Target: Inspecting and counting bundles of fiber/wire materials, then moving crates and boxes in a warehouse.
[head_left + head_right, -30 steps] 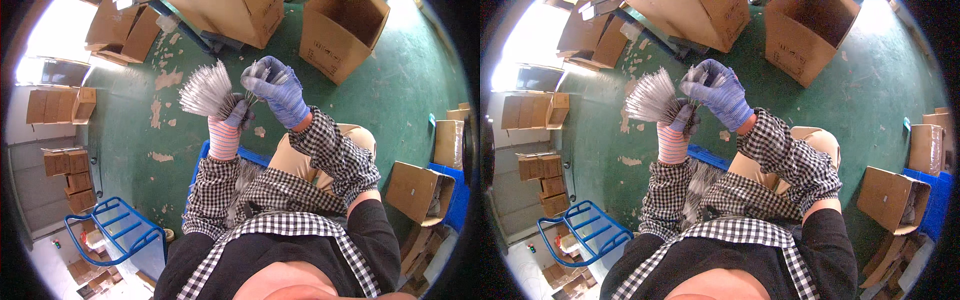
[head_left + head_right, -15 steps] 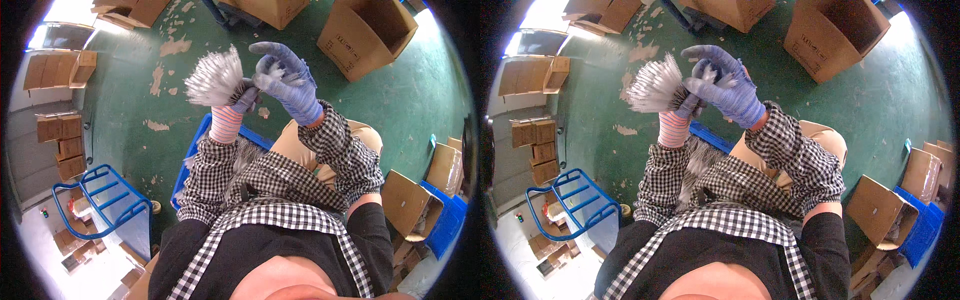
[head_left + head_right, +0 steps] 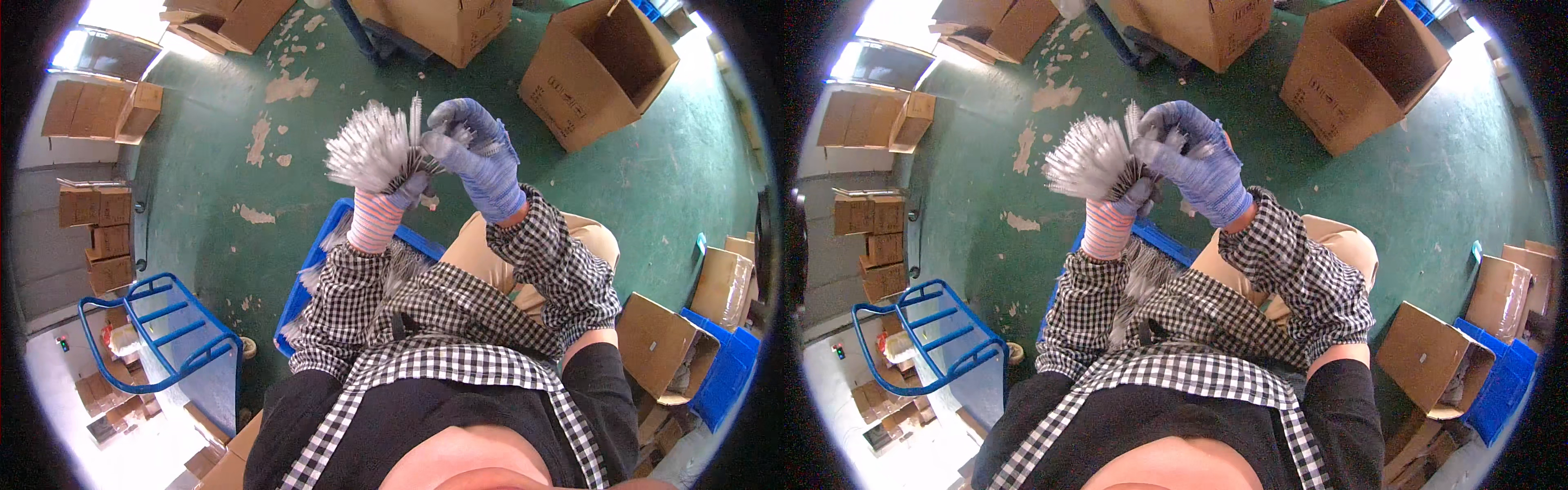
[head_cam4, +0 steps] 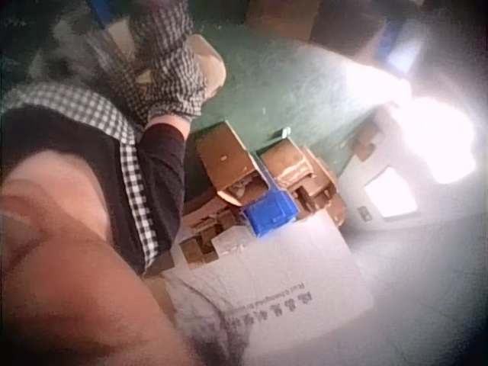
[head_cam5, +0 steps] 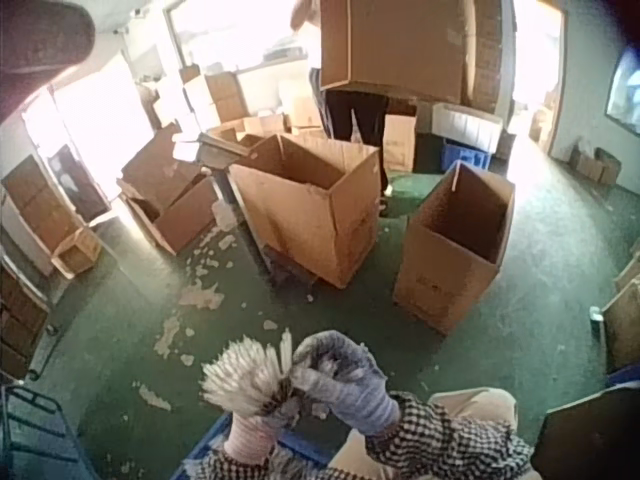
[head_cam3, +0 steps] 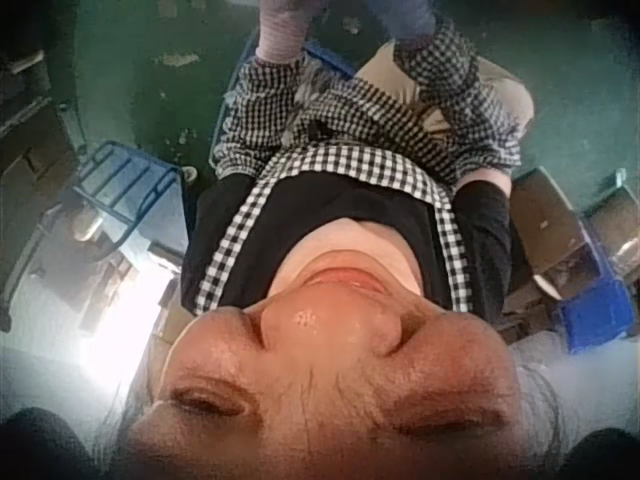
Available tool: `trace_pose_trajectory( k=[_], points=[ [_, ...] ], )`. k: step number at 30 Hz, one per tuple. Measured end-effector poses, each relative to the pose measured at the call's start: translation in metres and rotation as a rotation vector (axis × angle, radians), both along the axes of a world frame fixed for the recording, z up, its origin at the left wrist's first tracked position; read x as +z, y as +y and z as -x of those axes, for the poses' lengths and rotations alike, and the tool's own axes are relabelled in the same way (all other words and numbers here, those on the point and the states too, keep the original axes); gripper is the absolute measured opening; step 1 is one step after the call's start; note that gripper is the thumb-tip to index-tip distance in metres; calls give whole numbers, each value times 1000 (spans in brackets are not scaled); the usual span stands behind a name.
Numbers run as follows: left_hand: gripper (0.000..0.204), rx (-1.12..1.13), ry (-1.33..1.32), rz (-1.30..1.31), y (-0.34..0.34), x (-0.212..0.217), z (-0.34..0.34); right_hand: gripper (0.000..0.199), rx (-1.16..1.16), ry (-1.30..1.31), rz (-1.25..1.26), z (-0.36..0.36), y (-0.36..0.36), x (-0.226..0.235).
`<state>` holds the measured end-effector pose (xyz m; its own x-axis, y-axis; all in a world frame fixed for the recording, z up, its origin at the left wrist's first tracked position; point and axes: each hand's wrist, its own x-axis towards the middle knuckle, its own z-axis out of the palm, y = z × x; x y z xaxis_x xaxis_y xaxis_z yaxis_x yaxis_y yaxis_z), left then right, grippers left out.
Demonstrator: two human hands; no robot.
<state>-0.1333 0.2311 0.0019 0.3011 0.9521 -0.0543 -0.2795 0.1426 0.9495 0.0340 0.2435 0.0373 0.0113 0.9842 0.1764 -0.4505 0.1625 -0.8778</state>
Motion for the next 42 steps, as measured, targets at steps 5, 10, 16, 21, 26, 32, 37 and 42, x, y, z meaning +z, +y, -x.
trace_pose_trajectory(
  k=[5, 10, 16, 21, 26, 32, 37, 42],
  points=[
    [36, 46, 52, 34, -2, 10, -6, 16, 151, 149, 68, -17, 1, 3],
    [29, 85, 64, 18, -3, 17, -13, 14, 54, 141, 57, -13, 4, -1],
    [26, 87, 117, -62, 1, 21, -19, 36, 19, 150, 61, -19, 2, 13],
    [23, 150, 216, -154, 3, 21, -27, 46, -38, 32, 39, -24, 5, 17],
    [16, 92, 208, -23, 1, 28, -25, 44, -62, 91, 20, -23, 5, 9],
    [18, 219, 338, -291, -6, 25, -32, 35, -69, 103, 23, -21, 5, 8],
    [21, 265, 344, -299, -8, 22, -31, 24, 6, 56, 128, -24, 4, 10],
    [23, 164, 89, -42, -2, 15, -21, 17, 108, 76, 191, -24, 2, 3]
  ],
)
